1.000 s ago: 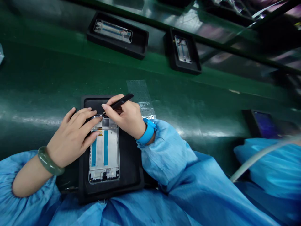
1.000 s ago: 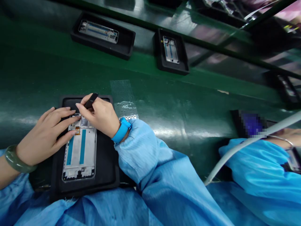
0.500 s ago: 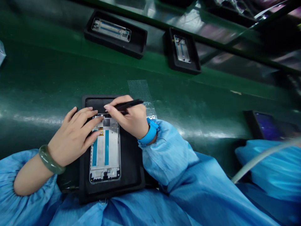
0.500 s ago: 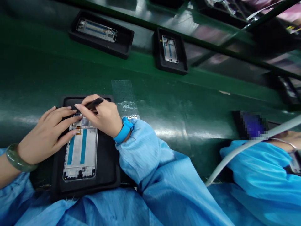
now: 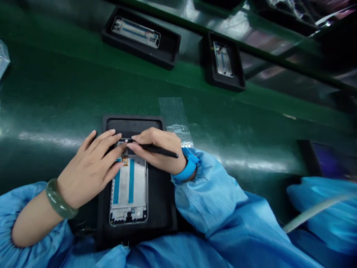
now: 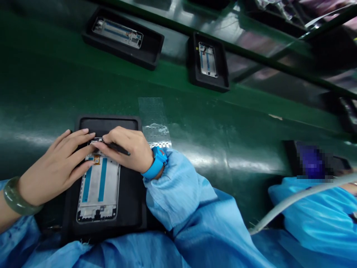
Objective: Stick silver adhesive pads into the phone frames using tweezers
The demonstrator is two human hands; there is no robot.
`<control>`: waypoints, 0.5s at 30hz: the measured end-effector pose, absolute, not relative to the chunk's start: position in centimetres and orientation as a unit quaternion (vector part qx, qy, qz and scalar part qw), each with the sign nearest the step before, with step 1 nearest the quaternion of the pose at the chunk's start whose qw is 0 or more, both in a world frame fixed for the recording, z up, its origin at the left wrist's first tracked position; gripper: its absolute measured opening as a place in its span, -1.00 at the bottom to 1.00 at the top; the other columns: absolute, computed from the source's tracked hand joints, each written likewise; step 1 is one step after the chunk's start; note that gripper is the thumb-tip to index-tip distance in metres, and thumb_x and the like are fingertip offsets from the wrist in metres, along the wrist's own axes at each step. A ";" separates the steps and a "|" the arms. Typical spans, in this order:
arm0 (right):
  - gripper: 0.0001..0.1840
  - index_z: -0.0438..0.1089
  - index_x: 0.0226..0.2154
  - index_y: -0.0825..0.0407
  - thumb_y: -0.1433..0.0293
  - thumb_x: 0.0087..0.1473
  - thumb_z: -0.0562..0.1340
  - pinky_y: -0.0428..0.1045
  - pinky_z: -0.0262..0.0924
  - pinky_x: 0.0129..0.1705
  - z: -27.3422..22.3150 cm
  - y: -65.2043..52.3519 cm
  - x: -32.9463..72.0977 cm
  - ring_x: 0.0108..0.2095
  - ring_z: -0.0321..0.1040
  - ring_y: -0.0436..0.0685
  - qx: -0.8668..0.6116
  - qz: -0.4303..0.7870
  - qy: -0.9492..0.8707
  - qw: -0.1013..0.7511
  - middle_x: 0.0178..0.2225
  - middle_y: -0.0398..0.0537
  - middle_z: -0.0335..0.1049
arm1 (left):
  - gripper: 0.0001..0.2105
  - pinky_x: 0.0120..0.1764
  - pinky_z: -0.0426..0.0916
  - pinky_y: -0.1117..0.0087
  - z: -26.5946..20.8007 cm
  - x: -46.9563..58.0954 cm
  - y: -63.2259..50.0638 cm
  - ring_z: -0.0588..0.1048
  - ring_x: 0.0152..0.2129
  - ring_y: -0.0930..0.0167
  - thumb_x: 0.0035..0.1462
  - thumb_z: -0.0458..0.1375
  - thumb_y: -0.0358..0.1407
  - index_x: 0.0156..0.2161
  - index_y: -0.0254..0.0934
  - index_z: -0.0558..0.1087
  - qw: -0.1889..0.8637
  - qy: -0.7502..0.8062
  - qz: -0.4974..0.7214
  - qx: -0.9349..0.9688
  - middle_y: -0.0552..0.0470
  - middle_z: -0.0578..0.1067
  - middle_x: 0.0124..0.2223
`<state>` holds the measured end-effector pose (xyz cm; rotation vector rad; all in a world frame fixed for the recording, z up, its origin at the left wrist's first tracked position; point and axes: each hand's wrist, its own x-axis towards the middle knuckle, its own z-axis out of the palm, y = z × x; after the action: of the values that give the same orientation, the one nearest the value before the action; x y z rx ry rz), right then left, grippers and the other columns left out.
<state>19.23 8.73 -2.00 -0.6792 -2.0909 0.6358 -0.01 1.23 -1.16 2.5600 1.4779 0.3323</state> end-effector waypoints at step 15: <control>-0.84 0.31 -0.42 0.14 0.51 -0.05 0.33 -0.16 0.38 -0.42 -1.5 9.1 19.9 -0.44 0.44 -0.03 -0.182 0.149 -0.891 0.387 -0.44 0.03 0.48 | -0.66 0.14 0.09 -0.05 -0.5 0.9 1.0 0.14 0.18 0.20 0.26 -0.06 -0.27 0.09 -0.31 0.30 0.102 0.518 0.103 0.843 -0.13 0.27 0.18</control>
<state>19.85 9.05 -1.50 -0.4639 -2.2689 0.3790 0.87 1.04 -0.49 2.4887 1.5300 0.3051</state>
